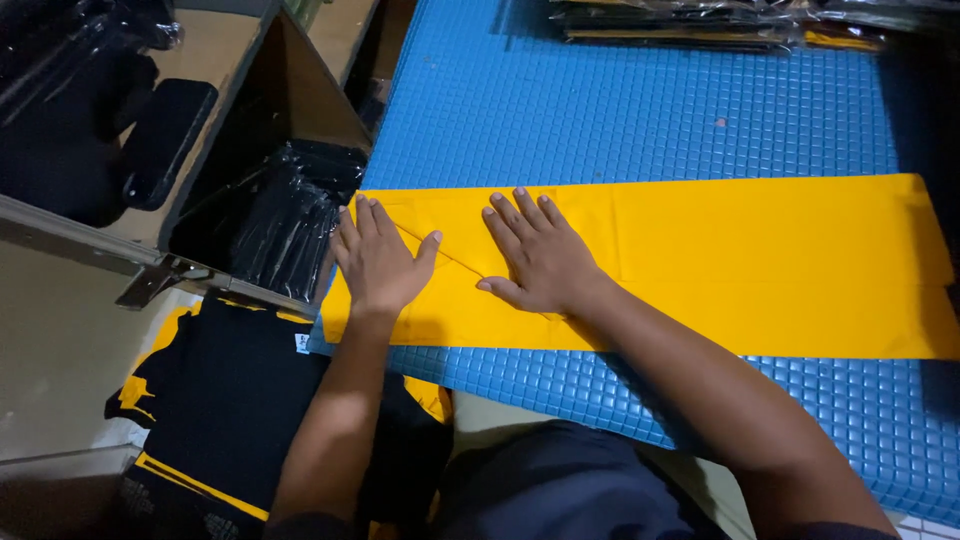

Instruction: The person folds a yellow t-shirt on a blue textured mat, aligning edges and smoothing the fabric. The folded shirt is then placed into a clear plastic bag.

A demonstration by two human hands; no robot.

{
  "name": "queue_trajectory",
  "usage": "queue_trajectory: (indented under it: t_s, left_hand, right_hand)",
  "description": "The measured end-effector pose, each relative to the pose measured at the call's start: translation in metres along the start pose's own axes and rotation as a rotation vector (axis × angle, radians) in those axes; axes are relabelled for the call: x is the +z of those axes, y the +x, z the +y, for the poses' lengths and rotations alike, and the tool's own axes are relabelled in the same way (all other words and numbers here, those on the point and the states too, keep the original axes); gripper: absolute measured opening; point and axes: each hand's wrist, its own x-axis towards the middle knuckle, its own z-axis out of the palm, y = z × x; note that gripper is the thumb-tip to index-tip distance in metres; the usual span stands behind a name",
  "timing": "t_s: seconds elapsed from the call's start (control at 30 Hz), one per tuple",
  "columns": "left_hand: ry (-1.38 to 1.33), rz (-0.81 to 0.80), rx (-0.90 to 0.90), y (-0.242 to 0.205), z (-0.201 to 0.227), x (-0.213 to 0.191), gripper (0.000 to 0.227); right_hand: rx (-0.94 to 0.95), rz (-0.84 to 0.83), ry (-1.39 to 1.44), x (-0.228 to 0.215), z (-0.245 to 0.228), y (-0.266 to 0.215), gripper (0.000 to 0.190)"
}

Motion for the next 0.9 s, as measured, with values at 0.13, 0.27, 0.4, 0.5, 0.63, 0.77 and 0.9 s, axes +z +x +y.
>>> queue_trajectory:
  t_s: [0.13,0.27,0.4,0.5,0.63,0.77,0.9]
  left_hand:
    - [-0.03,-0.033,0.101,-0.021,0.031,-0.014,0.074]
    - [-0.056,-0.052,0.273,-0.034,0.051,0.006,0.069]
    - [-0.059,-0.208,0.295,-0.032,0.055,0.012,0.072]
    - [-0.043,-0.193,0.301,-0.03,0.055,0.014,0.076]
    - [-0.059,-0.191,0.326,-0.025,0.053,0.021,0.078]
    - [0.111,-0.104,0.356,-0.014,0.048,0.036,0.078]
    - [0.177,-0.087,0.428,-0.029,0.068,0.027,0.083]
  right_hand:
    - [0.006,0.016,-0.017,-0.005,-0.002,0.0,0.091]
    - [0.02,0.001,-0.021,0.001,-0.003,-0.002,0.094]
    - [0.041,-0.031,-0.011,0.004,0.001,-0.004,0.101]
    - [0.01,-0.016,0.005,-0.003,0.003,-0.01,0.105]
    - [0.014,0.031,0.125,-0.023,0.024,-0.029,0.112]
    - [0.01,0.155,0.029,-0.038,0.059,-0.055,0.104]
    - [0.143,0.02,0.002,-0.033,0.083,-0.08,0.114]
